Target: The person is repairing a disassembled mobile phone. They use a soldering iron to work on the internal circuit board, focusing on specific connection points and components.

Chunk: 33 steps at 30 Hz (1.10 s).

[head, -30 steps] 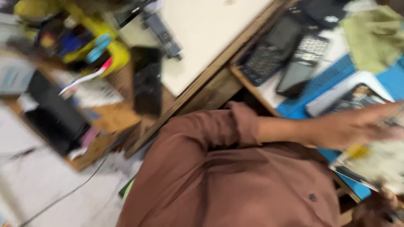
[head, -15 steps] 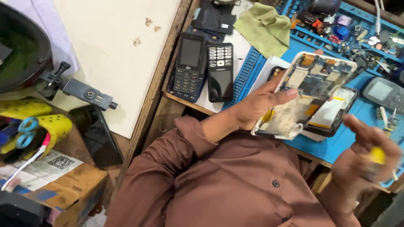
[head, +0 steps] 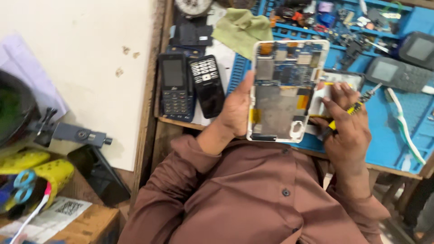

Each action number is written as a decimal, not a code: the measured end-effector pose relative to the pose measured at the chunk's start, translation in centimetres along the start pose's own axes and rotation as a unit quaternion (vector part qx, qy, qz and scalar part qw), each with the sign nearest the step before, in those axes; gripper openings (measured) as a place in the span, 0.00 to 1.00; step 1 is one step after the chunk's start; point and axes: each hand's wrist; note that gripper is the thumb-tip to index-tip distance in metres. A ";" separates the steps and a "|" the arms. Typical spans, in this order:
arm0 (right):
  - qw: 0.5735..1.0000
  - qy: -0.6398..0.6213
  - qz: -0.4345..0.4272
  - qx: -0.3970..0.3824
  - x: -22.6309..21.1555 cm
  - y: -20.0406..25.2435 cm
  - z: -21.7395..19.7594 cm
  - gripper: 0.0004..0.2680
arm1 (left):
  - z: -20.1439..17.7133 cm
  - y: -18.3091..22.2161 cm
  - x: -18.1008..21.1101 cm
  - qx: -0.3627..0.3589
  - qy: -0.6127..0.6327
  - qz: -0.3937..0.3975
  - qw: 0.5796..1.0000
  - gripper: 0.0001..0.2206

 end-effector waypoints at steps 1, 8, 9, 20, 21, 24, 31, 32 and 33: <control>1.000 0.001 0.002 -0.001 0.3 0.1 -0.1 0.16 | 0.1 0.2 0.2 0.008 -0.003 0.000 1.000 0.30; 0.993 -0.084 -0.004 0.086 1.9 1.3 -0.3 0.15 | 4.6 -0.2 0.0 -0.023 -0.149 -0.002 0.989 0.40; 0.983 -0.130 -0.011 0.131 2.1 1.6 -0.4 0.16 | 5.4 -0.4 -0.2 -0.026 -0.142 -0.014 0.989 0.41; 0.774 -0.560 0.175 0.241 4.9 4.4 0.1 0.26 | 7.9 -1.5 -1.1 -0.002 -0.275 0.025 0.961 0.39; 0.779 -0.561 0.156 0.232 5.0 4.0 0.9 0.25 | 7.8 -1.5 -1.2 0.001 -0.277 0.025 0.961 0.39; 0.804 -0.531 0.190 0.189 4.2 3.6 1.5 0.20 | 7.1 -1.5 -1.1 0.005 -0.237 0.007 0.971 0.39; 0.889 -0.412 0.140 0.144 1.6 1.6 0.8 0.17 | 2.6 -0.3 -0.5 0.013 -0.151 0.037 0.988 0.35; 0.900 -0.391 0.134 0.137 1.5 1.4 0.8 0.17 | 2.0 -0.1 -0.5 0.023 -0.162 0.057 0.985 0.34; 0.909 -0.373 0.134 0.128 1.3 1.3 0.6 0.17 | 1.3 0.1 -0.5 0.033 -0.172 0.075 0.982 0.33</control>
Point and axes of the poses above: each hand's wrist, its own y-axis away from the middle knuckle, its own z-axis out of the palm, x = y × z, and after that the axes turned 3 degrees about x, right-handed
